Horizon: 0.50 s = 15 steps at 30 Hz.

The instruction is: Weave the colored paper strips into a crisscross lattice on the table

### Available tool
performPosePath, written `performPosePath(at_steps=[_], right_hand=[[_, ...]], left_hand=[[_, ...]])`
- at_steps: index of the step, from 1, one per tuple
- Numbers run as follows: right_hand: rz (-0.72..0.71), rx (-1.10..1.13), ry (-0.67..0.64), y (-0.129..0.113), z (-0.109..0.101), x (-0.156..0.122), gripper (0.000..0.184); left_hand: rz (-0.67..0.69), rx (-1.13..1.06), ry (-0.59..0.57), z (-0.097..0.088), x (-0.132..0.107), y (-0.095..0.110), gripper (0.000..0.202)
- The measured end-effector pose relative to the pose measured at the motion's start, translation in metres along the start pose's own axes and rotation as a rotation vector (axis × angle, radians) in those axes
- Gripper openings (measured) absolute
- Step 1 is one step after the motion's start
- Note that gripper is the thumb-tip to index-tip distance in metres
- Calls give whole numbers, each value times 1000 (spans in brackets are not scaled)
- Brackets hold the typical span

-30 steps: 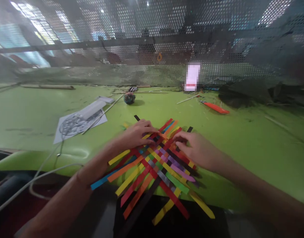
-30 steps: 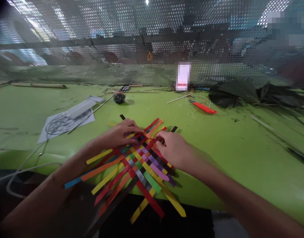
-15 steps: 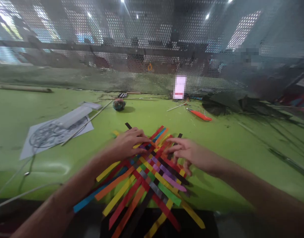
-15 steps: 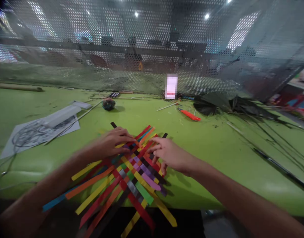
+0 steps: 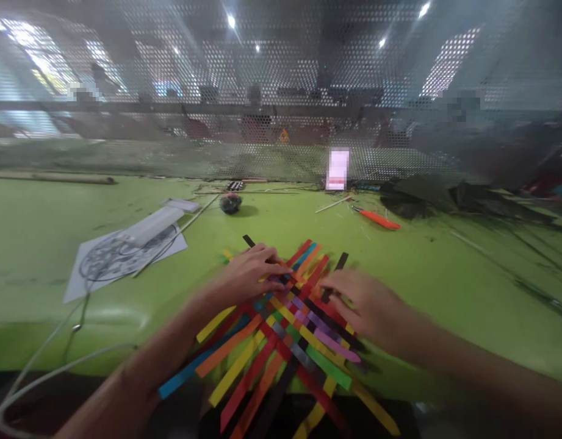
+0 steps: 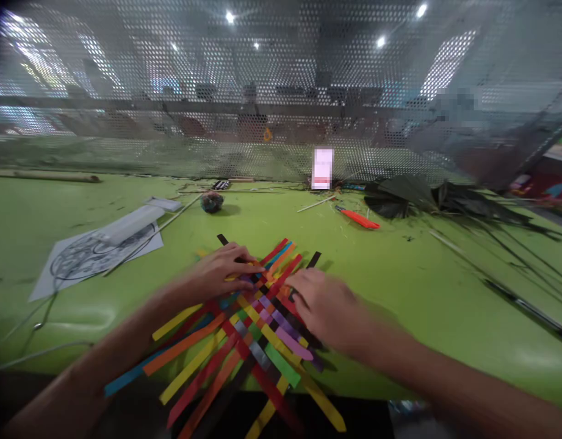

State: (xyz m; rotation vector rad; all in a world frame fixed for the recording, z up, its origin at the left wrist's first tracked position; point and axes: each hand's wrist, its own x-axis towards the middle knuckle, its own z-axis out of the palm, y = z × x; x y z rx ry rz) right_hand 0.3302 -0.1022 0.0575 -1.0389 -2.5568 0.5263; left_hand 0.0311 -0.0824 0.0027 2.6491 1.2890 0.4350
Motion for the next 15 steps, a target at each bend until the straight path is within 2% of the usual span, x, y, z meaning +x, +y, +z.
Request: performPosePath(at_steps=[4,6,8,11,15], right_hand=[[-257,-115,94,-12,32,-47,36],[-386,-178,97,-18,51,-67,39],[-406,-232,126,-20,65,-77,43],[-370,-327,112,-13,67,-72,37],[-356,-329,91,18,45,-40,40]], left_hand=[[-21,-31,-18,-1,1,0,41],[-26,-46,-19,-2,1,0,41],[-29,-50,-12,-1,1,-1,40],[-58,-27,33,0,1,-4,39],[-132,81,122,3,6,-6,36]])
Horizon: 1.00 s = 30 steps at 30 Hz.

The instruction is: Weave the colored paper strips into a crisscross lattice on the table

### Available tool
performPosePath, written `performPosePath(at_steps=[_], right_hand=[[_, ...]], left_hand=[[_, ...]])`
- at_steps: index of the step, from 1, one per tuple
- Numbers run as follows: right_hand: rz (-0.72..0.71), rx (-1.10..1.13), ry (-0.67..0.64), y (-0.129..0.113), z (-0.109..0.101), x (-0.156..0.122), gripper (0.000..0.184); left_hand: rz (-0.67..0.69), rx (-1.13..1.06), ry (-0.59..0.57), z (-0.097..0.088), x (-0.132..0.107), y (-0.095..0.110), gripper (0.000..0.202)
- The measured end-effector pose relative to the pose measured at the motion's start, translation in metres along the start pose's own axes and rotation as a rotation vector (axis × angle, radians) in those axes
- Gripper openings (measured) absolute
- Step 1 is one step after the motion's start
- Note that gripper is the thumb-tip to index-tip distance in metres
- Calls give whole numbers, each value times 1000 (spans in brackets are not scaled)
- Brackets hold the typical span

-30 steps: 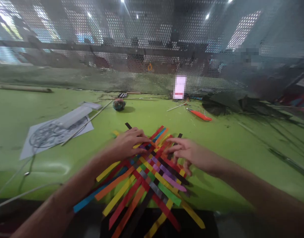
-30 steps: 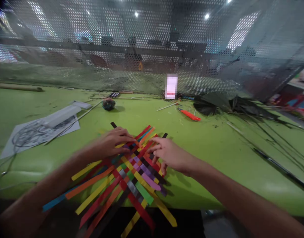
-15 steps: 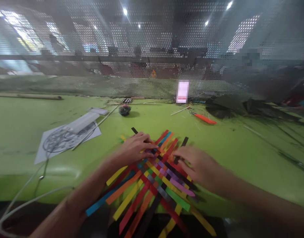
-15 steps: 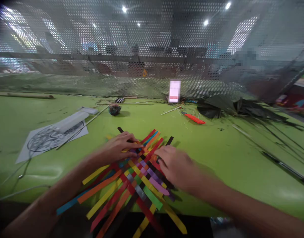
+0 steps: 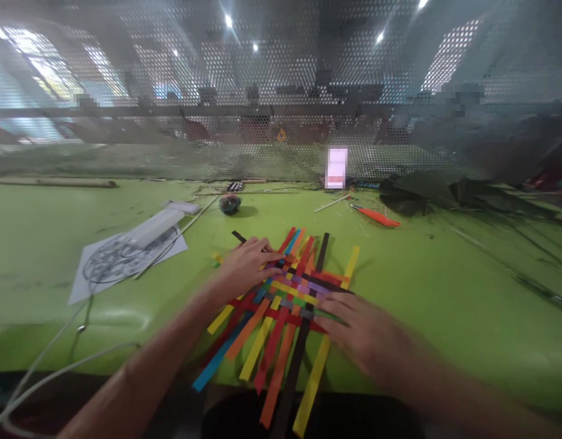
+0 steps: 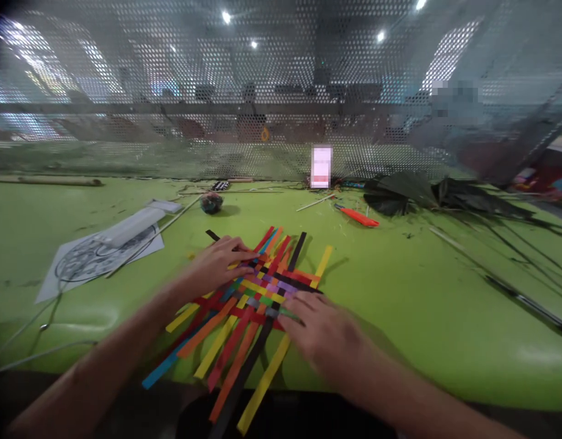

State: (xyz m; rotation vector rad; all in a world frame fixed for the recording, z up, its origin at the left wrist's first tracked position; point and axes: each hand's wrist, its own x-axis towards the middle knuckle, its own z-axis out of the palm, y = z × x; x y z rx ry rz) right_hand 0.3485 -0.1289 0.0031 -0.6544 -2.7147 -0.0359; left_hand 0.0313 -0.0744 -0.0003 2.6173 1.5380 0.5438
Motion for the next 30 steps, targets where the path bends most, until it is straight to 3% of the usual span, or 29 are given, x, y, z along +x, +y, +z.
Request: performPosePath(at_steps=[3,7,15,18,23,30], right_hand=[[-12,72,-62,40,-7,20,49],[-28,147,-157,71,-12,40,36],[-21,223,-125,73,-18,36,33],[1,294,-2,83,-35,37,33],[176,229,236,113,-58,34,23],[335,281,169,124,-44,28,20]], left_hand=[[-85,105,10,0,11,3,33],[-221,209,-58,-4,28,13,33],[-229,190,-83,-7,23,14,40],[-213,204,-69,-8,18,11,41],[-188,242,32,-12,15,11,36],[-227,280,163,-26,4,9,31]])
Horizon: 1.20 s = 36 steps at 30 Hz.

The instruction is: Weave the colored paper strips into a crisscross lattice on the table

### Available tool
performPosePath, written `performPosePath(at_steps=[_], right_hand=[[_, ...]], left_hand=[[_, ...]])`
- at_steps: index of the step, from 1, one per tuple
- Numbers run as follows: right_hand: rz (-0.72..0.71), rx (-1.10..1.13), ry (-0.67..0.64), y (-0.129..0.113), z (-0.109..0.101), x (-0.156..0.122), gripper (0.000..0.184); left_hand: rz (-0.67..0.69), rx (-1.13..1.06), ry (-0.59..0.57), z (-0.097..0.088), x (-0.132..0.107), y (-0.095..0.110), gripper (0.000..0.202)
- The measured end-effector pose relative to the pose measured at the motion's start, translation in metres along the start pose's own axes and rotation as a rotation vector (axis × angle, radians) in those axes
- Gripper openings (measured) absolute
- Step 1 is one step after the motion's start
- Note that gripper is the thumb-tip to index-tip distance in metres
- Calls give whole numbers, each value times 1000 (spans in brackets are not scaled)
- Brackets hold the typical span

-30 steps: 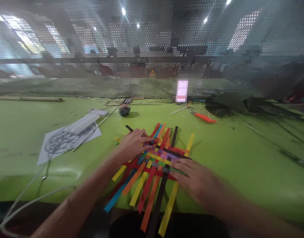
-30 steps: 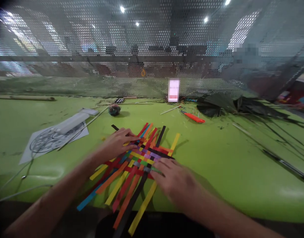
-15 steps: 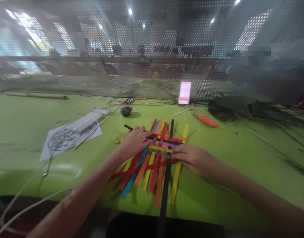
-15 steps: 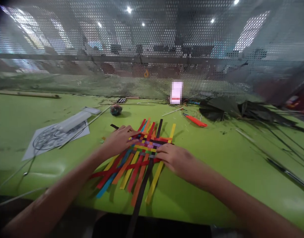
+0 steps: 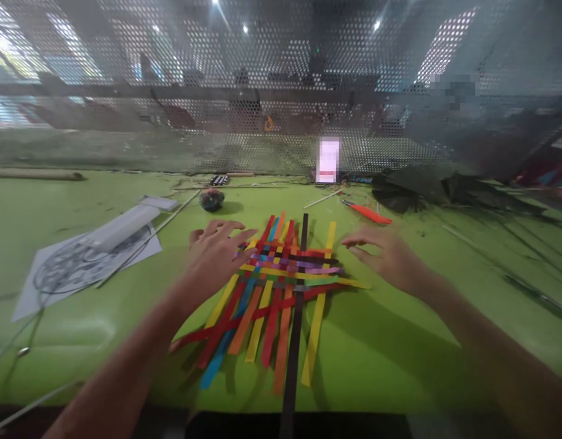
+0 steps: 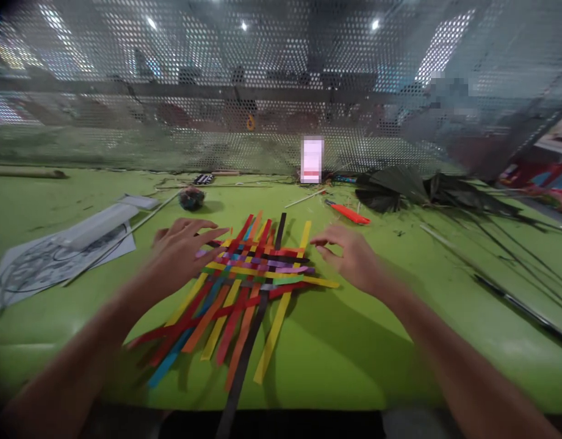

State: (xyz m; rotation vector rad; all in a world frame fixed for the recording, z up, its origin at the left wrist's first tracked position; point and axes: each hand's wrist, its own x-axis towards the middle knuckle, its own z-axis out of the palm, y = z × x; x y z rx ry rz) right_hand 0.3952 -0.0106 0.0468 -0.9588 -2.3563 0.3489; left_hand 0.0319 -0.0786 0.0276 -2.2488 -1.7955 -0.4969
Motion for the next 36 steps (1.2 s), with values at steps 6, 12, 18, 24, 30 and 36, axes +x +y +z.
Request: performPosePath(at_steps=[6,12,18,24,30,36], right_hand=[[72,-47,-23,2,8,1,25],[211,1,-127,12,8,23,25],[604,184,-180,23,19,57,46],[606,495,-239,29,33,65,37],[612,623,-233,23,43,68,18],[603,574,-246,25,45,73,17]], left_hand=[[152,-265,159,-21,-21,4,21],[457,-465,-258,-29,-39,45,23],[474,-349,-341,-19,-34,57,30],[450,-335,-367,-17,-36,52,36],[497,-324,-373,-15,-32,46,49],[521,-319,-364,-13,-29,43,52]])
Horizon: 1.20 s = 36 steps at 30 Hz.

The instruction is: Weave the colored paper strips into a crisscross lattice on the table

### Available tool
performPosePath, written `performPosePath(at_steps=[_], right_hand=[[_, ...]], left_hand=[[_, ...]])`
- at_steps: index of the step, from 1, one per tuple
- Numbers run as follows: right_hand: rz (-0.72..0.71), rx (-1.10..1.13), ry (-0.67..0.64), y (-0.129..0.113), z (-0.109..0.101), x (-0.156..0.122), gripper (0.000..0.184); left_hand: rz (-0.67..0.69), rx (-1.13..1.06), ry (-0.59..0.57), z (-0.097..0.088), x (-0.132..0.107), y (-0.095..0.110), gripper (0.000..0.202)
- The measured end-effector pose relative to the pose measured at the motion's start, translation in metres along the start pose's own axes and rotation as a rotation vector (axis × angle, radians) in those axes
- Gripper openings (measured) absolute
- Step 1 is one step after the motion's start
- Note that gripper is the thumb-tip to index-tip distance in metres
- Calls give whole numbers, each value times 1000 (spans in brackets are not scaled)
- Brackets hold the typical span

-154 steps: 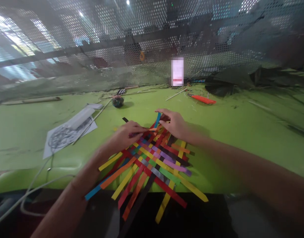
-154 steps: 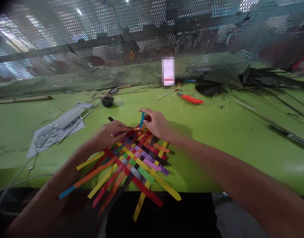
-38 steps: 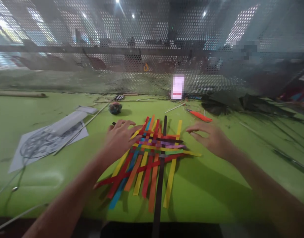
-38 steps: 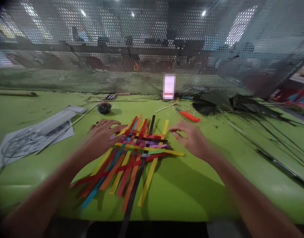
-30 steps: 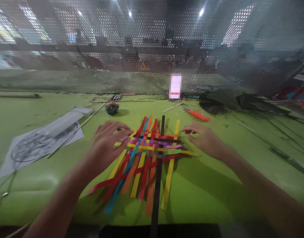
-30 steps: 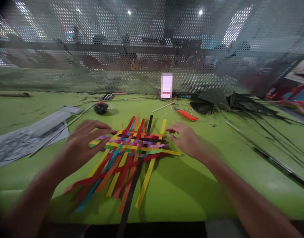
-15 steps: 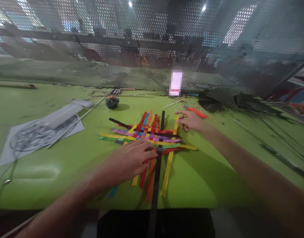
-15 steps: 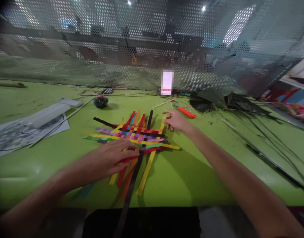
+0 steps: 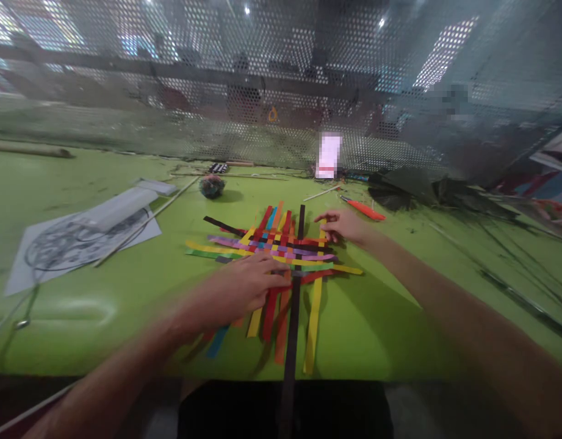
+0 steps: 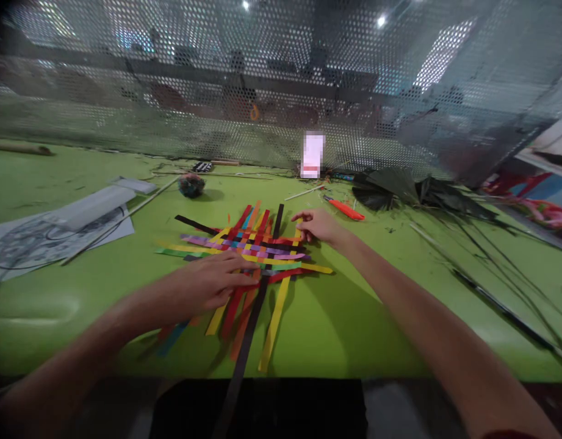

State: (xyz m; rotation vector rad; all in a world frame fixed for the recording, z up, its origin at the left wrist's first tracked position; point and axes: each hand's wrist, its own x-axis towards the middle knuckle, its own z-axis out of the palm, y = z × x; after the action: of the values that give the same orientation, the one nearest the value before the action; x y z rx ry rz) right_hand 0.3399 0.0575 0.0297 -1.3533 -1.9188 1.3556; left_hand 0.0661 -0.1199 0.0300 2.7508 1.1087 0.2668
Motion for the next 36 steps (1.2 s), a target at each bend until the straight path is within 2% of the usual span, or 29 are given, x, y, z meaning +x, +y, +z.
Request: performPosePath(at_steps=[8,12,20,26,31,36], right_hand=[[2,-64,8,-8,4,3,13],[29,-90,36,-17,10,6,17],[98,-44,124,-21,18,11,15],[155,16,164,-21,22,18,16],[52,-121,92,-20,24,22,14],[3,-168,109,-15,22,26,9]], left_hand=[[3,-42,6,5,-1,-4,47],[-9,-65,16,5,-1,-4,50],[-12,-100,11,5,0,-7,56],[-12,-120,23,2,1,-9,47],[-4,-115,43,3,1,-10,40],[19,-131,44,1,0,-10,39]])
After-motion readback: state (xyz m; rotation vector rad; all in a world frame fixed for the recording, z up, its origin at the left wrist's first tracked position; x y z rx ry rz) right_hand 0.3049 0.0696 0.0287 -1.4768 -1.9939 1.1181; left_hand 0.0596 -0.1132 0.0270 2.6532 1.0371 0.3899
